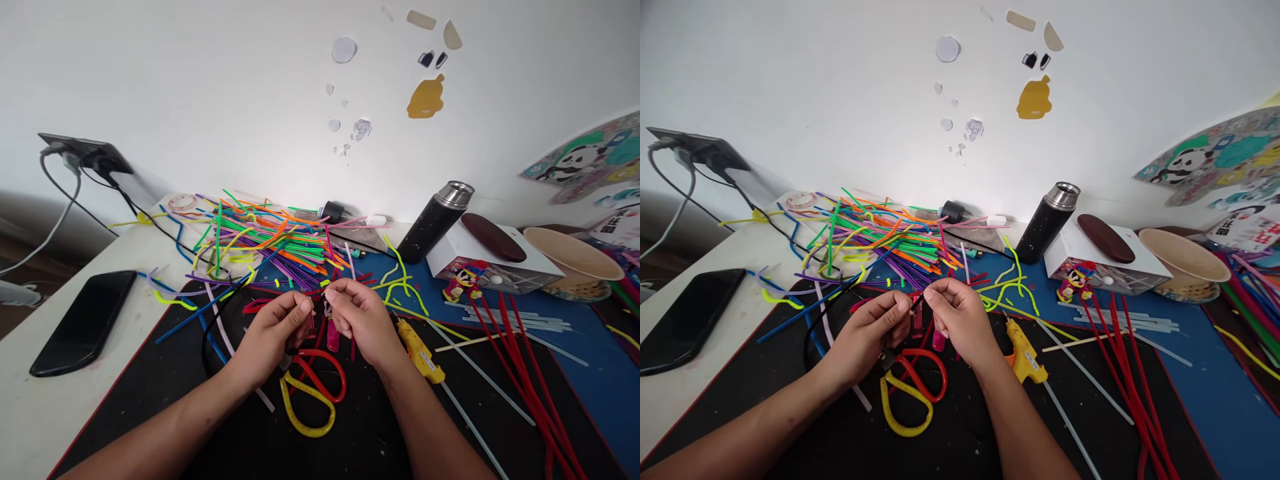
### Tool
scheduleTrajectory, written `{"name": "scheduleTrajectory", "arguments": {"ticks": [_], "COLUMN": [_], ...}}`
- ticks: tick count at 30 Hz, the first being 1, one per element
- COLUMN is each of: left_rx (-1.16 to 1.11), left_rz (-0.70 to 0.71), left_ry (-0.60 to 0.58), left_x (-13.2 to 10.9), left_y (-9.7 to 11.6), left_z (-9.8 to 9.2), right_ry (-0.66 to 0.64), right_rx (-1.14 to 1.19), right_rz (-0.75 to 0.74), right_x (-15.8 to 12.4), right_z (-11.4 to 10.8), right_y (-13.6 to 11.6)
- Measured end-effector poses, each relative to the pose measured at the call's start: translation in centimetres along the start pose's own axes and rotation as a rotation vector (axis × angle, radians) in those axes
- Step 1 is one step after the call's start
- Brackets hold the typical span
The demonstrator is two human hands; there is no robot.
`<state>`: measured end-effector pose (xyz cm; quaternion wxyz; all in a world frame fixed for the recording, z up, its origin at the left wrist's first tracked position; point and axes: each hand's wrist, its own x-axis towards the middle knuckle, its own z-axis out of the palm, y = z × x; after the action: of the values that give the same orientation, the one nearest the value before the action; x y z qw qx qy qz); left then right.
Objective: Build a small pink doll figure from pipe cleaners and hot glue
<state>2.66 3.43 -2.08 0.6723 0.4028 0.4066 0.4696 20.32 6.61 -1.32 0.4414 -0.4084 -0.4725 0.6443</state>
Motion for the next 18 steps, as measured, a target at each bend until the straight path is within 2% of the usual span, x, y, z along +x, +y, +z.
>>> {"name": "scheduleTrajectory", "arguments": {"ticks": [6, 12, 18], "left_rx": [0.018, 0.080, 0.036], "left_rz": [0.017, -0.032, -0.090], "left_ry": [0.039, -0.008, -0.018], "left_x": [0.25, 0.14, 0.23], "left_y": [0.01, 0.52, -0.04], "left_z": [-0.39, -0.31, -0.52], "right_ry": [0.027, 0.007, 0.002], "right_rx": [0.010, -0.083, -0.117], "right_rz": [0.011, 0.020, 0.007], "right_x": [0.11, -0.02, -0.04], "right_z": [-0.12, 0.13, 0.32], "right_y": [-0.12, -0.49, -0.65]}}
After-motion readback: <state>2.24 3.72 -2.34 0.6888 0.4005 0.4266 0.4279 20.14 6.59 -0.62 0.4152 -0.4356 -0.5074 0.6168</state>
